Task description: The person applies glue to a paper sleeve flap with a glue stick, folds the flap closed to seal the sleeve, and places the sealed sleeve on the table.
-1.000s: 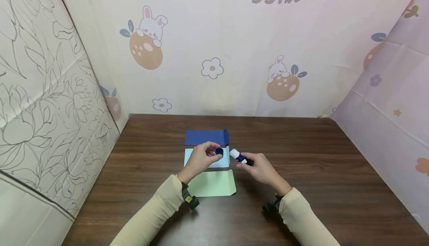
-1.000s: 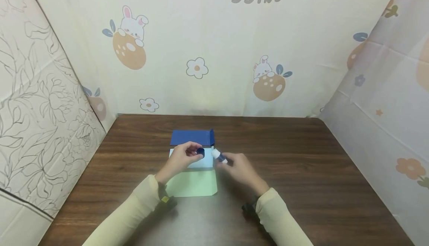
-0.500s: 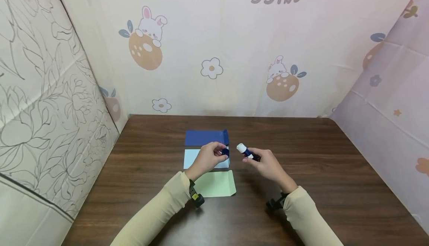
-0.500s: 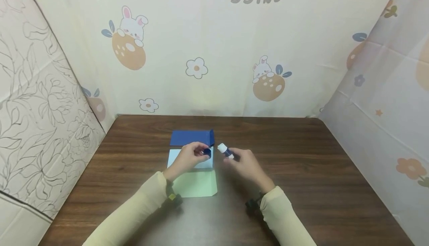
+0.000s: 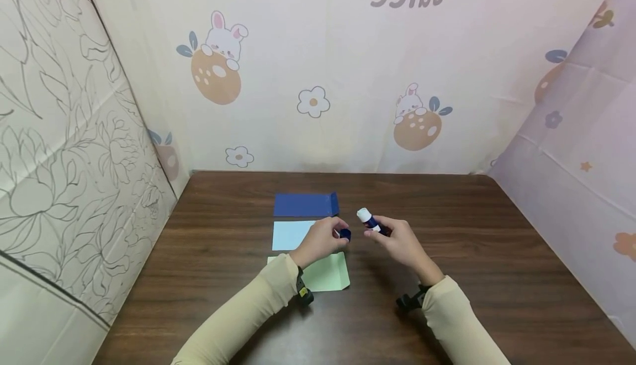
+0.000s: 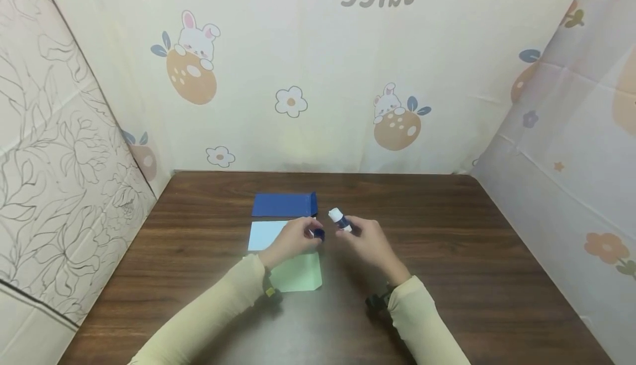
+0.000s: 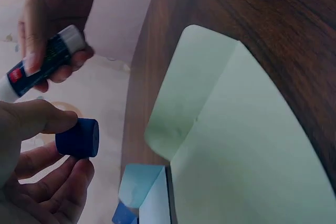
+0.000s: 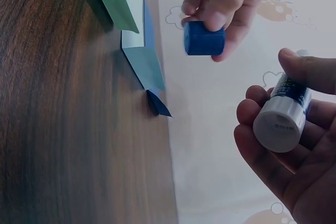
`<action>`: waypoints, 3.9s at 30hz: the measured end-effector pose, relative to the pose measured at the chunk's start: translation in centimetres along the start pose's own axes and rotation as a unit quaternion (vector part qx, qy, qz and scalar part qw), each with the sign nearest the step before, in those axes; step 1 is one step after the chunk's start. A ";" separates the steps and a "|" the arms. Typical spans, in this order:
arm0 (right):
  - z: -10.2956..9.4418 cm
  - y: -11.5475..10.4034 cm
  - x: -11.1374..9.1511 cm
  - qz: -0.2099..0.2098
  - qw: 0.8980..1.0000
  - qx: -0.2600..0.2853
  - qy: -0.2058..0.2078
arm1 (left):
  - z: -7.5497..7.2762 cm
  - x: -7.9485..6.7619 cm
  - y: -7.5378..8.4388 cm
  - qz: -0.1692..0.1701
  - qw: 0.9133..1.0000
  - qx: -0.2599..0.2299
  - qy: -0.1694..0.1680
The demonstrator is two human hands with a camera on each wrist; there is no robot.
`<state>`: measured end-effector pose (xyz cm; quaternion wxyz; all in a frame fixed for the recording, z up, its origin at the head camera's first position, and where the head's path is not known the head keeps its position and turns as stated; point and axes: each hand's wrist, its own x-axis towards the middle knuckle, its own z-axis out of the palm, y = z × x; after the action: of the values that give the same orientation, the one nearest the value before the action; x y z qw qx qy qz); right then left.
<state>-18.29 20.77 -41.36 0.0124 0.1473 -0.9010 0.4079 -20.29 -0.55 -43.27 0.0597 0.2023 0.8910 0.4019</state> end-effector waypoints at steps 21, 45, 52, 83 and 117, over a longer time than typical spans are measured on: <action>0.3 0.4 0.0 0.000 1.000 0.015 0.016 | 2.8 0.9 1.8 0.047 0.982 0.176 -0.058; 0.7 0.8 -0.1 0.005 1.000 0.017 0.010 | 4.2 1.5 0.8 0.067 0.977 0.198 -0.031; 0.6 0.9 -0.3 0.001 1.000 0.022 0.017 | 4.7 1.8 0.9 0.069 0.983 0.164 -0.037; 1.1 0.9 0.1 0.013 1.000 0.027 0.004 | 1.3 0.4 -0.7 0.023 1.000 -0.004 -0.009; 2.1 0.3 0.0 -0.013 0.999 0.018 -0.025 | -1.4 -2.0 -2.1 0.029 0.994 -0.072 0.081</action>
<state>-18.22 19.39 -42.96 -0.0074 0.1688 -0.8914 0.4205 -19.51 -3.60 -44.03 -0.0100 0.1900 0.8552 0.4821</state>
